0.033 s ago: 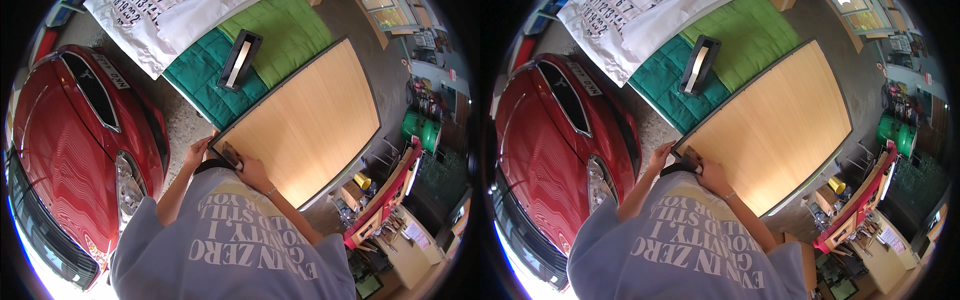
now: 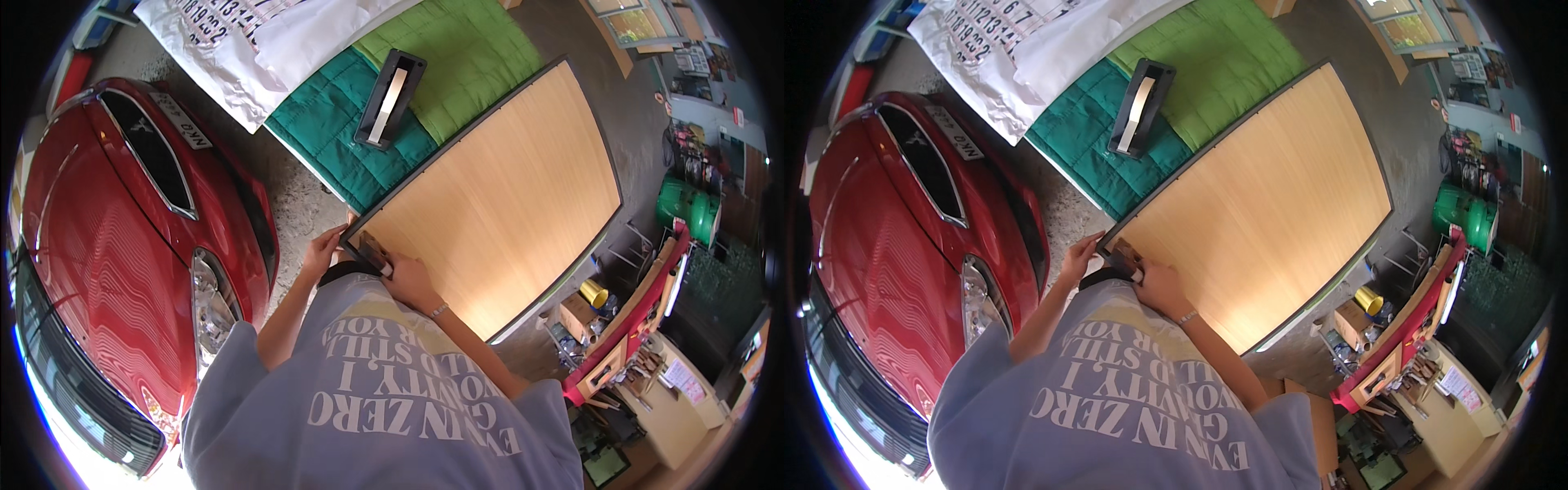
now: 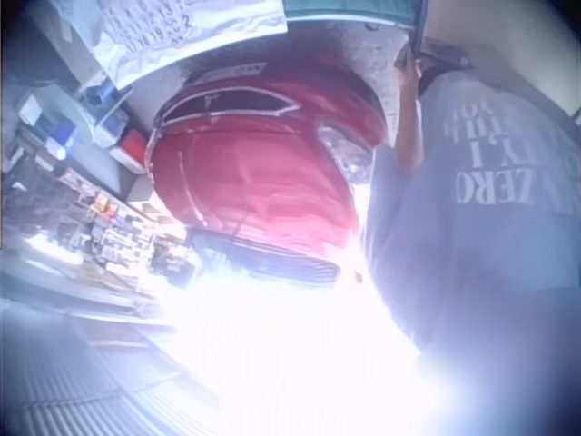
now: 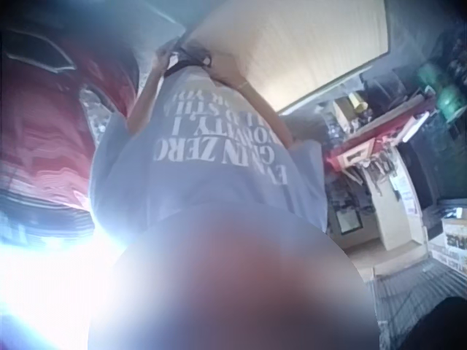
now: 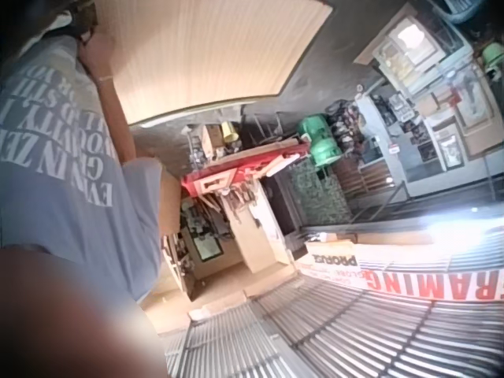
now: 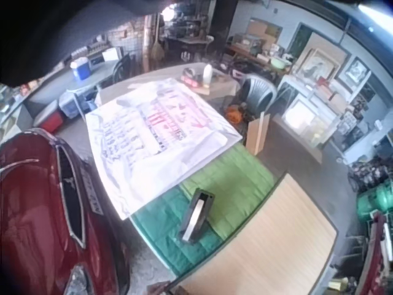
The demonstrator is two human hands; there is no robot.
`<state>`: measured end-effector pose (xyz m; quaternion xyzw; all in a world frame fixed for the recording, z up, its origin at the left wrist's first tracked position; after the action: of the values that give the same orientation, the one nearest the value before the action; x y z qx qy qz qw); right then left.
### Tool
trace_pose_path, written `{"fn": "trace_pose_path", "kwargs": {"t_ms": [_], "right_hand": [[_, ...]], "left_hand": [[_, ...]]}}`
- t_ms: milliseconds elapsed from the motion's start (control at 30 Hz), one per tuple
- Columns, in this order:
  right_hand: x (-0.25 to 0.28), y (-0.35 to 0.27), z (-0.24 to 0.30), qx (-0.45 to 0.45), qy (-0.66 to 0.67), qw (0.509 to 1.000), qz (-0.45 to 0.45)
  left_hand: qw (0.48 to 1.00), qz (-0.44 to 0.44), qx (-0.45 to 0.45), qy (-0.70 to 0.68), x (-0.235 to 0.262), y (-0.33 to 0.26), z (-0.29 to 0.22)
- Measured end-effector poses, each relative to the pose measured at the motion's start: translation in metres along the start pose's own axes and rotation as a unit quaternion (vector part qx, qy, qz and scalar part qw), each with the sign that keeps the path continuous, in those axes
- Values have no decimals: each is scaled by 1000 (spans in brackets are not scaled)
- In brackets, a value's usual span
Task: The person flips a framed panel, staples a wooden board to its frame, then drills screws into a separate wooden board and threads an orange cord through the screw holes.
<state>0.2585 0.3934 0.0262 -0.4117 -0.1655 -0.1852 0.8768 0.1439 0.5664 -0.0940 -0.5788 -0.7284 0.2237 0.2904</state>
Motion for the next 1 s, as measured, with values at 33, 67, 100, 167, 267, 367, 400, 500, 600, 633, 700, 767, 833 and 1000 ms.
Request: {"fn": "trace_pose_path", "kwargs": {"t_ms": [33,67,100,167,267,367,400,500,600,633,700,767,833,1000], "right_hand": [[-6,4,6,-1,-4,1000,1],[-10,8,11,-3,-12,1000,-2],[-10,11,15,-1,-13,1000,-5],[-10,14,14,-29,-25,999,7],[-5,10,11,-41,-22,999,17],[-9,2,11,-18,-26,1000,1],[-11,0,11,-5,-31,999,-10],[-16,-14,-13,-38,11,999,-25],[-7,-40,-46,-25,70,995,-68],[-3,-53,-59,-29,83,993,-82],[3,-77,-85,-35,111,988,-106],[8,-103,-115,-68,121,981,-137],[10,-131,-147,-109,149,972,-145],[1,-194,-221,-182,266,928,-185]], "left_hand": [[997,11,28,-65,-4,0,9],[991,25,46,-122,-8,0,15],[981,36,73,-177,-13,-1,21],[980,39,62,-183,-14,1,21],[985,51,67,-150,-13,6,20],[985,73,46,-150,-12,14,20],[984,77,60,-149,-10,19,25],[974,92,88,-187,-14,31,40],[957,108,116,-244,-18,35,57],[949,122,126,-262,-20,35,61],[934,137,134,-302,-22,32,66],[919,120,133,-352,-21,28,68],[903,116,133,-392,-26,24,68],[890,73,157,-421,-57,3,70]]}}
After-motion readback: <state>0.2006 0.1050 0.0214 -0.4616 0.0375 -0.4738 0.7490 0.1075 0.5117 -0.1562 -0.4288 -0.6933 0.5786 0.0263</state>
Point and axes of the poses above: each hand's wrist, its own y-axis towards the middle knuckle, its own x-axis out of the back of the hand, z = x × y, the point moved 8 cm from there along y, towards the middle knuckle, and after that the axes turned 15 degrees about y, right-handed, at the moved point
